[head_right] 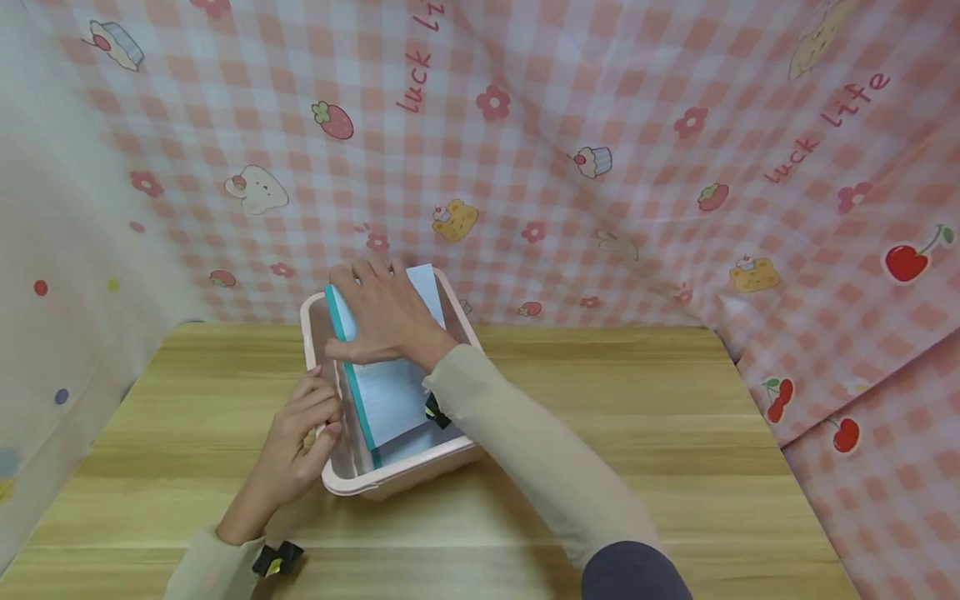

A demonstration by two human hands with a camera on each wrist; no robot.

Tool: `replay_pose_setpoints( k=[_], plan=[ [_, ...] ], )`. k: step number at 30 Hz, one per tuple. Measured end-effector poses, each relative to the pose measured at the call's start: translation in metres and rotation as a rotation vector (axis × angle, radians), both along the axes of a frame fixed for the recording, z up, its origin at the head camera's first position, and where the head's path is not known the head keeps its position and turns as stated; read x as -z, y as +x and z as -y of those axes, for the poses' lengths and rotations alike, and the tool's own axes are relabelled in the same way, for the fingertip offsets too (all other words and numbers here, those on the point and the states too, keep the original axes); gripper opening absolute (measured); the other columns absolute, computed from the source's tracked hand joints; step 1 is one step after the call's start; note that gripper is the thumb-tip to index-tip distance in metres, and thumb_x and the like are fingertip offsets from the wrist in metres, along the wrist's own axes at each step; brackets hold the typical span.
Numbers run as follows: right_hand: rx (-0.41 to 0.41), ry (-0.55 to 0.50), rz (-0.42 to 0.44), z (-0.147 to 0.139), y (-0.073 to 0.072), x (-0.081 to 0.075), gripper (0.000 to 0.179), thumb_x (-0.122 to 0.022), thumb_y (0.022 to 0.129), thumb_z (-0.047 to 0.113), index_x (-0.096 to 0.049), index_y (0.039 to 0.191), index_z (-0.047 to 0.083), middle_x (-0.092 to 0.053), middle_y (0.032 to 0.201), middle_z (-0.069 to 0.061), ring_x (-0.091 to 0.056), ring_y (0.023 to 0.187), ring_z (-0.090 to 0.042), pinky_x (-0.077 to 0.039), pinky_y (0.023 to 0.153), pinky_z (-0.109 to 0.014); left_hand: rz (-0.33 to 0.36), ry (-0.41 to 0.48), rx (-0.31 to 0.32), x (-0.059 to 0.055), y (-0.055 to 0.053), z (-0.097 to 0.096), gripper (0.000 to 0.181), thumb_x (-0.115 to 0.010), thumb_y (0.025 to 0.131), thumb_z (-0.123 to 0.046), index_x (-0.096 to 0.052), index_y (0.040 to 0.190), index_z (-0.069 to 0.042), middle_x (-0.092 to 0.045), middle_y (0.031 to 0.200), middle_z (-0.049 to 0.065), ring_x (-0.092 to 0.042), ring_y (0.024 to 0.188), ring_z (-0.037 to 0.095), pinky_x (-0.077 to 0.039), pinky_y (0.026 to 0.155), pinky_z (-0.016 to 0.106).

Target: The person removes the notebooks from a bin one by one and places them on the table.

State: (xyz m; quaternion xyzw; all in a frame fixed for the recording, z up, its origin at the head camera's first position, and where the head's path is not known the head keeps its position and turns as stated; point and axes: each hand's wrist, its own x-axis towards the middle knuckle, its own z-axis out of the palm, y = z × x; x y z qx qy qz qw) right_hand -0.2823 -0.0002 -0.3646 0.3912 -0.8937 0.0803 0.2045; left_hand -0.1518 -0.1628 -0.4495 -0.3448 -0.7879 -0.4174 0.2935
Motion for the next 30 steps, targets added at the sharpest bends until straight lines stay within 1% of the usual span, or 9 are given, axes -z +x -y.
replay_pose_setpoints(
  k=[4, 8, 10, 13, 16, 18, 21, 25, 30],
  plan=[
    [-0.018, -0.022, -0.038, -0.002, 0.005, -0.008, 0.068, -0.056, 0.074, 0.066, -0.050, 0.122, 0.019, -0.049, 0.102, 0.001, -0.042, 0.092, -0.018, -0.032, 0.084, -0.037, -0.008, 0.003, 0.006, 0.000, -0.001, -0.002, 0.019, -0.050, 0.077, -0.002, -0.043, 0.065, -0.016, -0.046, 0.071, -0.004, -0.048, 0.088, 0.017, -0.030, 0.121, 0.045],
    [-0.031, -0.066, -0.037, -0.005, 0.010, -0.020, 0.069, -0.059, 0.074, 0.064, -0.051, 0.124, 0.017, -0.052, 0.106, -0.001, -0.043, 0.093, -0.019, -0.033, 0.085, -0.038, -0.007, 0.013, 0.004, 0.000, -0.002, -0.003, 0.018, -0.049, 0.077, -0.003, -0.043, 0.065, -0.015, -0.046, 0.071, -0.005, -0.049, 0.088, 0.017, -0.029, 0.122, 0.043],
    [-0.030, -0.087, -0.030, -0.008, 0.011, -0.028, 0.070, -0.061, 0.075, 0.063, -0.051, 0.126, 0.016, -0.053, 0.109, -0.002, -0.045, 0.096, -0.020, -0.033, 0.086, -0.040, -0.007, 0.015, -0.001, 0.000, -0.002, -0.003, 0.018, -0.049, 0.077, -0.003, -0.044, 0.065, -0.015, -0.047, 0.071, -0.005, -0.048, 0.087, 0.017, -0.030, 0.121, 0.045],
    [-0.022, -0.114, -0.027, -0.013, 0.014, -0.042, 0.072, -0.064, 0.075, 0.062, -0.051, 0.129, 0.016, -0.056, 0.117, -0.004, -0.048, 0.103, -0.022, -0.036, 0.091, -0.042, -0.007, 0.013, -0.009, -0.001, -0.002, -0.003, 0.018, -0.049, 0.078, -0.004, -0.044, 0.065, -0.015, -0.047, 0.071, -0.004, -0.048, 0.087, 0.017, -0.032, 0.119, 0.049],
    [-0.020, -0.158, -0.044, -0.021, 0.018, -0.056, 0.073, -0.066, 0.074, 0.059, -0.052, 0.130, 0.014, -0.057, 0.122, -0.006, -0.049, 0.107, -0.024, -0.036, 0.092, -0.042, -0.008, 0.003, -0.018, -0.002, -0.003, -0.002, 0.017, -0.048, 0.078, -0.005, -0.044, 0.065, -0.014, -0.047, 0.071, -0.004, -0.048, 0.087, 0.017, -0.031, 0.120, 0.049],
    [-0.014, -0.195, -0.064, -0.027, 0.020, -0.065, 0.075, -0.066, 0.072, 0.058, -0.052, 0.130, 0.013, -0.057, 0.123, -0.006, -0.048, 0.108, -0.025, -0.036, 0.090, -0.041, -0.007, -0.001, -0.016, -0.003, -0.004, -0.003, 0.017, -0.049, 0.078, -0.004, -0.044, 0.065, -0.014, -0.047, 0.072, -0.003, -0.048, 0.088, 0.017, -0.030, 0.121, 0.046],
    [-0.017, -0.252, -0.097, -0.038, 0.024, -0.076, 0.073, -0.064, 0.069, 0.056, -0.053, 0.125, 0.010, -0.056, 0.115, -0.007, -0.046, 0.102, -0.025, -0.034, 0.087, -0.040, 0.000, -0.008, -0.015, -0.003, -0.004, -0.005, 0.017, -0.049, 0.078, -0.004, -0.044, 0.066, -0.014, -0.048, 0.072, -0.003, -0.048, 0.089, 0.018, -0.029, 0.123, 0.044],
    [-0.029, -0.305, -0.129, -0.051, 0.027, -0.088, 0.070, -0.062, 0.069, 0.055, -0.053, 0.121, 0.008, -0.056, 0.111, -0.008, -0.046, 0.098, -0.025, -0.034, 0.085, -0.040, 0.008, -0.008, -0.024, -0.002, -0.003, -0.004, 0.017, -0.049, 0.076, -0.003, -0.042, 0.065, -0.014, -0.047, 0.072, -0.002, -0.049, 0.089, 0.018, -0.031, 0.121, 0.048],
    [-0.022, -0.341, -0.151, -0.063, 0.032, -0.101, 0.072, -0.059, 0.071, 0.057, -0.053, 0.122, 0.007, -0.056, 0.108, -0.010, -0.046, 0.096, -0.025, -0.032, 0.082, -0.040, 0.026, -0.017, -0.038, 0.000, 0.000, 0.000, 0.017, -0.049, 0.075, -0.003, -0.041, 0.064, -0.014, -0.046, 0.071, -0.002, -0.048, 0.089, 0.018, -0.030, 0.122, 0.046]
  ],
)
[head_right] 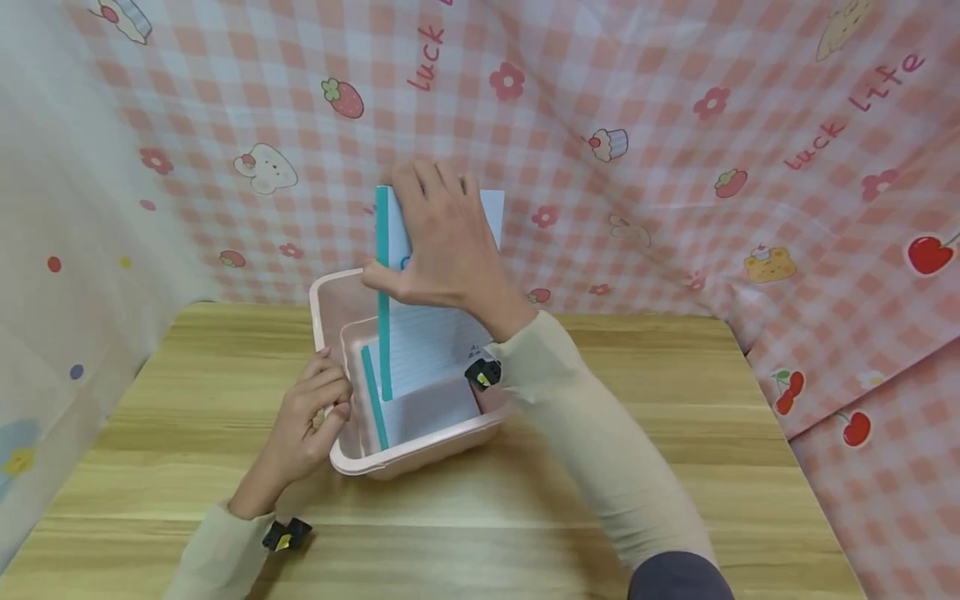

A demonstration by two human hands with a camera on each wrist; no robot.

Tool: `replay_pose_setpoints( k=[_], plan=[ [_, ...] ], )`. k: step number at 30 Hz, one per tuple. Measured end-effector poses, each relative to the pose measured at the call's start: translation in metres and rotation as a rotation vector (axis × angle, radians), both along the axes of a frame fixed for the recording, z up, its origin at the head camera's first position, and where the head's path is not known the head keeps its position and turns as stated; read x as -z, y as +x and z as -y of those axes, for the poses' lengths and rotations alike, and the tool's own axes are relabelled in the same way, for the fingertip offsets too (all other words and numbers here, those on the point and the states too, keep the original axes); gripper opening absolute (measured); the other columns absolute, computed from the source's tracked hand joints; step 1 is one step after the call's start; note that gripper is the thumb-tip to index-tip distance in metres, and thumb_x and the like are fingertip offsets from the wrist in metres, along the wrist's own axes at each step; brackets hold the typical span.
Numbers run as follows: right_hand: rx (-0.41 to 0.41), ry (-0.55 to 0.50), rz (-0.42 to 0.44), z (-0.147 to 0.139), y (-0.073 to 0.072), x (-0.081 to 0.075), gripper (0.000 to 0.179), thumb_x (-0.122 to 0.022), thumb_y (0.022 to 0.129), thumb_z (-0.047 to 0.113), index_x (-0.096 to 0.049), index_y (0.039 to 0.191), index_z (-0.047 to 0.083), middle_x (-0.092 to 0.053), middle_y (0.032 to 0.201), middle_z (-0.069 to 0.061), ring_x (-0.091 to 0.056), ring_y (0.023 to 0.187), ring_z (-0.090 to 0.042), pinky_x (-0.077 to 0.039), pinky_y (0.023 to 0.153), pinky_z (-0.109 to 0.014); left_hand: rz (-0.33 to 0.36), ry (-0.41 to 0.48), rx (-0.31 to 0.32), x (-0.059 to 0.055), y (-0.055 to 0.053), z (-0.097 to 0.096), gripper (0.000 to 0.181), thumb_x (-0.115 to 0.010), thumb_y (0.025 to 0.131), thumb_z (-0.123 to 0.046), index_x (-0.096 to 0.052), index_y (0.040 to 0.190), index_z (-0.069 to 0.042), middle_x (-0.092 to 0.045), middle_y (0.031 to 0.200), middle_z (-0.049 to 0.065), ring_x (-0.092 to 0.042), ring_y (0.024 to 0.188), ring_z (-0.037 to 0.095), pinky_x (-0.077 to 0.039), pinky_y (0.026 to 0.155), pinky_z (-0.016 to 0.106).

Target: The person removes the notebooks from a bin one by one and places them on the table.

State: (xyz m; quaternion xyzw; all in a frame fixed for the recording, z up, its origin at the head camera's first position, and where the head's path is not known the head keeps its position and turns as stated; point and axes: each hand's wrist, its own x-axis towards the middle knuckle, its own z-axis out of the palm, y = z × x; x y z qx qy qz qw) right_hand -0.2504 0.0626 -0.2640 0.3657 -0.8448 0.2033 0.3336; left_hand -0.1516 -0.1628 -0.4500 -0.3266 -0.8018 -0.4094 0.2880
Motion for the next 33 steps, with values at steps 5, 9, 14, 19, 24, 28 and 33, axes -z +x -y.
replay_pose_setpoints(
  k=[5, 9, 14, 19, 24, 28, 33],
  plan=[
    [0.020, -0.009, -0.008, -0.015, 0.002, -0.011, 0.075, -0.060, 0.072, 0.058, -0.053, 0.125, 0.005, -0.056, 0.106, -0.012, -0.048, 0.097, -0.026, -0.033, 0.083, -0.040, 0.020, -0.013, -0.001, 0.001, 0.001, 0.002, 0.018, -0.050, 0.074, -0.003, -0.041, 0.065, -0.015, -0.045, 0.071, -0.002, -0.048, 0.089, 0.018, -0.027, 0.124, 0.042],
    [0.035, -0.006, -0.013, -0.028, 0.003, -0.019, 0.071, -0.059, 0.072, 0.054, -0.054, 0.123, 0.005, -0.056, 0.106, -0.013, -0.047, 0.098, -0.028, -0.033, 0.085, -0.041, 0.025, -0.015, -0.002, 0.002, 0.001, 0.002, 0.020, -0.050, 0.075, -0.002, -0.040, 0.064, -0.016, -0.045, 0.070, -0.002, -0.048, 0.089, 0.018, -0.028, 0.123, 0.047],
    [0.087, -0.008, -0.025, -0.050, 0.003, -0.026, 0.068, -0.054, 0.073, 0.053, -0.054, 0.118, 0.003, -0.056, 0.106, -0.014, -0.047, 0.101, -0.030, -0.032, 0.087, -0.045, 0.019, -0.025, -0.006, 0.001, 0.001, 0.002, 0.019, -0.050, 0.075, -0.003, -0.041, 0.065, -0.016, -0.045, 0.071, -0.002, -0.047, 0.089, 0.017, -0.031, 0.117, 0.057],
    [0.152, 0.024, 0.003, -0.074, -0.003, -0.023, 0.065, -0.054, 0.073, 0.053, -0.053, 0.116, 0.004, -0.054, 0.104, -0.014, -0.047, 0.100, -0.032, -0.031, 0.085, -0.047, 0.021, -0.031, -0.010, -0.001, 0.000, 0.001, 0.019, -0.050, 0.076, -0.004, -0.040, 0.064, -0.016, -0.044, 0.071, -0.002, -0.047, 0.090, 0.018, -0.031, 0.117, 0.058],
    [0.193, 0.083, 0.040, -0.094, -0.009, -0.014, 0.058, -0.055, 0.073, 0.048, -0.050, 0.109, 0.003, -0.049, 0.095, -0.012, -0.043, 0.091, -0.033, -0.031, 0.088, -0.048, 0.028, -0.032, -0.014, -0.001, 0.001, 0.001, 0.019, -0.050, 0.075, -0.004, -0.040, 0.064, -0.016, -0.045, 0.070, -0.002, -0.047, 0.090, 0.018, -0.031, 0.117, 0.057],
    [0.247, 0.145, 0.101, -0.107, -0.014, -0.001, 0.054, -0.057, 0.073, 0.045, -0.048, 0.108, 0.005, -0.046, 0.092, -0.011, -0.042, 0.088, -0.033, -0.029, 0.082, -0.046, 0.026, -0.026, -0.016, -0.001, 0.002, 0.002, 0.019, -0.050, 0.075, -0.004, -0.040, 0.064, -0.016, -0.046, 0.071, -0.002, -0.047, 0.090, 0.018, -0.030, 0.119, 0.054],
    [0.299, 0.226, 0.192, -0.122, -0.021, 0.018, 0.053, -0.060, 0.076, 0.045, -0.046, 0.109, 0.005, -0.049, 0.100, -0.013, -0.044, 0.095, -0.034, -0.029, 0.079, -0.046, 0.020, -0.035, -0.018, -0.001, 0.002, 0.002, 0.018, -0.050, 0.075, -0.004, -0.040, 0.065, -0.016, -0.046, 0.071, -0.002, -0.048, 0.090, 0.017, -0.031, 0.119, 0.054]
  ],
)
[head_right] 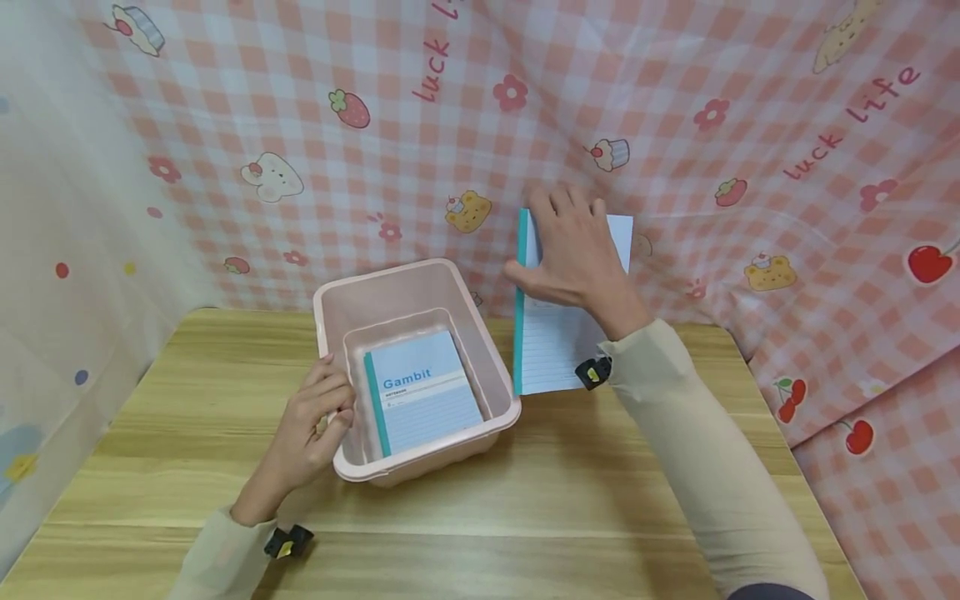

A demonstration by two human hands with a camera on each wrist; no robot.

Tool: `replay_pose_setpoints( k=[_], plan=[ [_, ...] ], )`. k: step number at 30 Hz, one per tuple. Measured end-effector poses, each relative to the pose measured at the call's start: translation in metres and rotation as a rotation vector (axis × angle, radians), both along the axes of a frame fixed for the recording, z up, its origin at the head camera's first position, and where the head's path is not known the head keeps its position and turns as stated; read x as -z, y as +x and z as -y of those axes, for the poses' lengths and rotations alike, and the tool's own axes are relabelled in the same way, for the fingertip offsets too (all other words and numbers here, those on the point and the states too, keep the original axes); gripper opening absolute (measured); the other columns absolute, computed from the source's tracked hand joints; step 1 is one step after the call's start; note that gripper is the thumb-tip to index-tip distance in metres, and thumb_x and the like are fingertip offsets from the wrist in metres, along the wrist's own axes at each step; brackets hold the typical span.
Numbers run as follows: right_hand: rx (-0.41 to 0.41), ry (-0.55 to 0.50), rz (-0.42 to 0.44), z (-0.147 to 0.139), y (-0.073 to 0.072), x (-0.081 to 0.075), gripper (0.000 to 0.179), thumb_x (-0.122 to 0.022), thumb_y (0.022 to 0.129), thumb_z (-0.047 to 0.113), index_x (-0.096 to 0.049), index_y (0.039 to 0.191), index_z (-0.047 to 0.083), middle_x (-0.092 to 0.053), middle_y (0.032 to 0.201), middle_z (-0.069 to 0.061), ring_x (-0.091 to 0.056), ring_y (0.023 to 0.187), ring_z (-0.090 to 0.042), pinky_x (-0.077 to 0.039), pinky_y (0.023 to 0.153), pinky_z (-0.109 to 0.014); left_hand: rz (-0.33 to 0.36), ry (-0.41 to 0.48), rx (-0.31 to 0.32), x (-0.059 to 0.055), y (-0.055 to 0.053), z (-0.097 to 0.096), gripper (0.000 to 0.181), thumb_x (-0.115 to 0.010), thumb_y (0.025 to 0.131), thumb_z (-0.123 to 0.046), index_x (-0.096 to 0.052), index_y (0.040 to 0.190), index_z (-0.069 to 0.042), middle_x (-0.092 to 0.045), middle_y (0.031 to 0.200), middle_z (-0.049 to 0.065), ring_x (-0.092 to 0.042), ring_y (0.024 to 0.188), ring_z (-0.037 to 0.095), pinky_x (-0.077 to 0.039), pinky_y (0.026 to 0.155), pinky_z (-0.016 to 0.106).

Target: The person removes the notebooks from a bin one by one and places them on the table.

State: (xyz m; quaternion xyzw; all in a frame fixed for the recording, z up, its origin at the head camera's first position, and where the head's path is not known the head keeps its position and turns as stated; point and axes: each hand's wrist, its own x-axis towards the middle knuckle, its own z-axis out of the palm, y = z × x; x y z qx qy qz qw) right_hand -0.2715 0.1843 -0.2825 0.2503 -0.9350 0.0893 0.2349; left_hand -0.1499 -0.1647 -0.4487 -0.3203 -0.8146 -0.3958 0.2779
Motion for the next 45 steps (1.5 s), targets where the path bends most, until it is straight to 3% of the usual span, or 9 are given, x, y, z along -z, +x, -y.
replay_pose_setpoints(
  k=[5, 10, 15, 22, 26, 35, 41, 45],
  plan=[
    [0.030, 0.018, 0.088, -0.010, -0.011, 0.028, 0.052, -0.060, 0.078, 0.044, -0.049, 0.113, 0.007, -0.055, 0.104, -0.011, -0.047, 0.095, -0.035, -0.032, 0.082, -0.049, -0.002, -0.002, -0.005, 0.000, 0.002, 0.002, 0.019, -0.050, 0.075, -0.004, -0.040, 0.065, -0.016, -0.045, 0.071, -0.002, -0.047, 0.089, 0.017, -0.030, 0.120, 0.050],
    [0.060, 0.040, 0.180, -0.018, -0.023, 0.056, 0.058, -0.061, 0.080, 0.050, -0.050, 0.116, 0.007, -0.058, 0.115, -0.014, -0.052, 0.113, -0.039, -0.035, 0.097, -0.058, -0.009, 0.007, -0.010, 0.001, 0.005, 0.005, 0.019, -0.050, 0.075, -0.003, -0.040, 0.065, -0.016, -0.045, 0.071, -0.003, -0.047, 0.089, 0.016, -0.027, 0.123, 0.040],
    [0.113, 0.075, 0.268, -0.030, -0.029, 0.082, 0.064, -0.064, 0.083, 0.059, -0.049, 0.114, 0.006, -0.058, 0.116, -0.017, -0.052, 0.115, -0.041, -0.035, 0.103, -0.061, 0.010, -0.006, -0.009, 0.000, 0.004, 0.004, 0.020, -0.051, 0.076, -0.003, -0.041, 0.065, -0.016, -0.048, 0.073, -0.003, -0.049, 0.092, 0.017, -0.029, 0.121, 0.049],
    [0.152, 0.102, 0.366, -0.043, -0.037, 0.118, 0.068, -0.065, 0.084, 0.052, -0.049, 0.132, 0.006, -0.056, 0.137, -0.022, -0.048, 0.131, -0.047, -0.033, 0.106, -0.068, 0.013, -0.006, 0.000, 0.000, 0.001, 0.001, 0.020, -0.051, 0.076, -0.003, -0.041, 0.065, -0.017, -0.047, 0.073, -0.002, -0.048, 0.091, 0.017, -0.030, 0.119, 0.055],
    [0.156, 0.120, 0.395, -0.048, -0.038, 0.136, 0.072, -0.067, 0.085, 0.050, -0.047, 0.137, 0.004, -0.054, 0.143, -0.025, -0.045, 0.135, -0.052, -0.029, 0.112, -0.070, 0.015, -0.009, 0.001, 0.001, 0.000, 0.000, 0.020, -0.051, 0.076, -0.004, -0.041, 0.065, -0.017, -0.047, 0.073, -0.003, -0.048, 0.091, 0.017, -0.030, 0.119, 0.054],
    [0.148, 0.127, 0.395, -0.052, -0.048, 0.167, 0.072, -0.066, 0.084, 0.052, -0.046, 0.135, 0.006, -0.057, 0.138, -0.026, -0.048, 0.130, -0.051, -0.031, 0.107, -0.071, 0.008, -0.004, -0.002, 0.001, 0.001, 0.000, 0.020, -0.051, 0.076, -0.004, -0.040, 0.065, -0.017, -0.044, 0.071, -0.004, -0.047, 0.089, 0.015, -0.030, 0.121, 0.051],
    [0.120, 0.123, 0.405, -0.054, -0.051, 0.187, 0.075, -0.067, 0.084, 0.059, -0.045, 0.131, 0.005, -0.057, 0.132, -0.025, -0.050, 0.126, -0.048, -0.035, 0.106, -0.068, -0.003, 0.008, 0.010, 0.002, 0.000, 0.000, 0.021, -0.051, 0.076, -0.002, -0.040, 0.065, -0.016, -0.045, 0.071, -0.004, -0.047, 0.089, 0.016, -0.030, 0.120, 0.050],
    [0.121, 0.133, 0.438, -0.055, -0.053, 0.199, 0.081, -0.063, 0.086, 0.065, -0.045, 0.139, 0.006, -0.054, 0.137, -0.025, -0.046, 0.132, -0.049, -0.032, 0.112, -0.068, 0.005, 0.012, 0.011, 0.002, 0.000, 0.000, 0.021, -0.051, 0.076, -0.002, -0.040, 0.065, -0.016, -0.045, 0.071, -0.003, -0.047, 0.089, 0.016, -0.029, 0.121, 0.051]
  ],
)
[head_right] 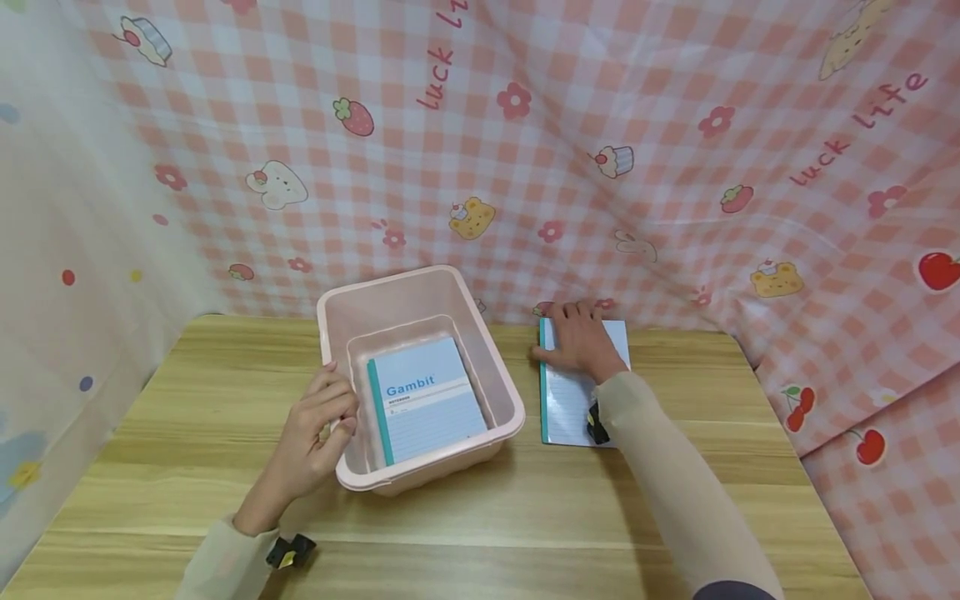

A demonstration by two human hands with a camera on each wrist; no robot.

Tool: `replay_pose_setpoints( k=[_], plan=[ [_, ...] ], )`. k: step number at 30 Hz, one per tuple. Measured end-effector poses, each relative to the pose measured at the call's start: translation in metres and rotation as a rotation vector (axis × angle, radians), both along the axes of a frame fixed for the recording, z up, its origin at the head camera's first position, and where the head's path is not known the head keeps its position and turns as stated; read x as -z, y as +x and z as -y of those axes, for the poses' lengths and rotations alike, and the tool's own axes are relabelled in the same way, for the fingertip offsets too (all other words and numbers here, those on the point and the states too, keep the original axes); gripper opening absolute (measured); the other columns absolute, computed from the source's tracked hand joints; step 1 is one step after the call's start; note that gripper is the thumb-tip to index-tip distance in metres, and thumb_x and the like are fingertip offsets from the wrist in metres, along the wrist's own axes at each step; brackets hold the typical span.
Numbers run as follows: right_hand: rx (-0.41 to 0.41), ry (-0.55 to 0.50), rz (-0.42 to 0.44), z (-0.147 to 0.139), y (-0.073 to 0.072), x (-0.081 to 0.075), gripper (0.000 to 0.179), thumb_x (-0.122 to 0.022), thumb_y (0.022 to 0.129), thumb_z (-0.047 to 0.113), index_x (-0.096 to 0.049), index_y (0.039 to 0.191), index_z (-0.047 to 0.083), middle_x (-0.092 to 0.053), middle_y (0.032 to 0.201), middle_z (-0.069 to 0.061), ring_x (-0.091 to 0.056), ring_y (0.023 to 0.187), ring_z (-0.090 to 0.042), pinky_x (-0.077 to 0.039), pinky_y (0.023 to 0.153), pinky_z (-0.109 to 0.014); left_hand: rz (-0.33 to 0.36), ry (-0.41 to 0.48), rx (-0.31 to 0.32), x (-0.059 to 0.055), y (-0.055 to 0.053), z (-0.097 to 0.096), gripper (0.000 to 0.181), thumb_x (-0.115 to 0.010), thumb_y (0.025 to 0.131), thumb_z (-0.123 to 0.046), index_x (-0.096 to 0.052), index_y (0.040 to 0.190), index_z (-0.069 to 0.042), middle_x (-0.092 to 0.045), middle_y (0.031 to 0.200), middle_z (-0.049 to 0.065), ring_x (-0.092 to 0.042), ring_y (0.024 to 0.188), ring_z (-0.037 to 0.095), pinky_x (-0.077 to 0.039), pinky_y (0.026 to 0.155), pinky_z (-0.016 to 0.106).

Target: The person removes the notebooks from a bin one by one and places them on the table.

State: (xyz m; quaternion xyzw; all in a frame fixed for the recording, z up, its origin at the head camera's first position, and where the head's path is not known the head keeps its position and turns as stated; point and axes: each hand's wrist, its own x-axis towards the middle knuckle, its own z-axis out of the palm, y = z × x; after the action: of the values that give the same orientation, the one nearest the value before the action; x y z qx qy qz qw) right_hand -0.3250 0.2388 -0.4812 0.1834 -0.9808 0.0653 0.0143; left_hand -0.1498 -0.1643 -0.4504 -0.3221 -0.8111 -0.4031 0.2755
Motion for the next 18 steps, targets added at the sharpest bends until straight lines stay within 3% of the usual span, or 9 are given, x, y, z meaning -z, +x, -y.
replay_pose_setpoints(
  k=[5, 18],
  plan=[
    [-0.013, 0.025, 0.048, 0.0032, 0.0005, 0.0056, 0.086, -0.057, 0.091, 0.068, -0.041, 0.147, 0.005, -0.048, 0.142, -0.026, -0.039, 0.137, -0.049, -0.029, 0.113, -0.067, 0.016, 0.003, -0.008, -0.0005, 0.0016, 0.0008, 0.021, -0.051, 0.076, -0.002, -0.040, 0.065, -0.016, -0.045, 0.071, -0.003, -0.047, 0.089, 0.015, -0.028, 0.123, 0.048],
    [-0.030, 0.049, -0.035, 0.0102, 0.0030, 0.0099, 0.074, -0.061, 0.089, 0.069, -0.052, 0.128, 0.007, -0.054, 0.130, -0.022, -0.047, 0.131, -0.044, -0.037, 0.107, -0.063, -0.001, 0.013, 0.000, -0.0008, 0.0003, 0.0002, 0.020, -0.051, 0.076, -0.002, -0.041, 0.065, -0.016, -0.047, 0.071, -0.003, -0.047, 0.089, 0.016, -0.025, 0.125, 0.037]
  ],
)
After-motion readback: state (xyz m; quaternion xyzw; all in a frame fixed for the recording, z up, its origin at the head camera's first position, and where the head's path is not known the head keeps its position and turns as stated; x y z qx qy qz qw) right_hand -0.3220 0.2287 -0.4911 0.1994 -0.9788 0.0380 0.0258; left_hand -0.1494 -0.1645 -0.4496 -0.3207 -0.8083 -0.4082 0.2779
